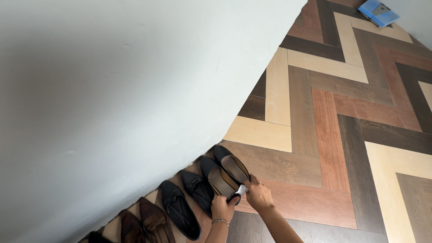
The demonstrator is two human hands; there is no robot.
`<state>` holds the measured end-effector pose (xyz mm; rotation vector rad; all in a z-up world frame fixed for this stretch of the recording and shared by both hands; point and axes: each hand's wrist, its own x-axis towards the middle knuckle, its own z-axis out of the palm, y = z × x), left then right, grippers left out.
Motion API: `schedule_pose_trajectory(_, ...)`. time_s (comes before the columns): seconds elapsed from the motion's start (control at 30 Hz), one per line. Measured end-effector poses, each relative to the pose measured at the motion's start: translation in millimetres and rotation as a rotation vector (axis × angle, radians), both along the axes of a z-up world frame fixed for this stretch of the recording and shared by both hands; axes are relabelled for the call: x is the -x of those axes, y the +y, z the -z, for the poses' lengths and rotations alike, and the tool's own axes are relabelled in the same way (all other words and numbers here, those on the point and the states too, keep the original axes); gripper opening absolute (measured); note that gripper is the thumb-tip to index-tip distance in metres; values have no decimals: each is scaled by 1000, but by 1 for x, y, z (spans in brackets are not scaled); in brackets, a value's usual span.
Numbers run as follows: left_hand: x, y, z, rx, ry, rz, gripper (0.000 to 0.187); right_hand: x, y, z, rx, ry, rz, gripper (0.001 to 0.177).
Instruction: The person wipes a pair of black high-heeled shoes with a white cloth, cleaning the exterior surfaces and the heel. After finishing, the person places the shoes back in line with other footwear on the floor.
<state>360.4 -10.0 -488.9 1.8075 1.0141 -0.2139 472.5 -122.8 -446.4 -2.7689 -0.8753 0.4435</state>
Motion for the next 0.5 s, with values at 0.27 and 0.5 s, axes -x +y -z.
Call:
schedule_pose_trajectory(0.27, -1, 8, -15, 56, -133, 52, 73, 1, 40, -30, 128, 59, 11, 30)
schedule_pose_trajectory(0.5, 50, 12, -17, -38, 135, 289, 103, 1, 83, -5, 435, 32, -15, 21)
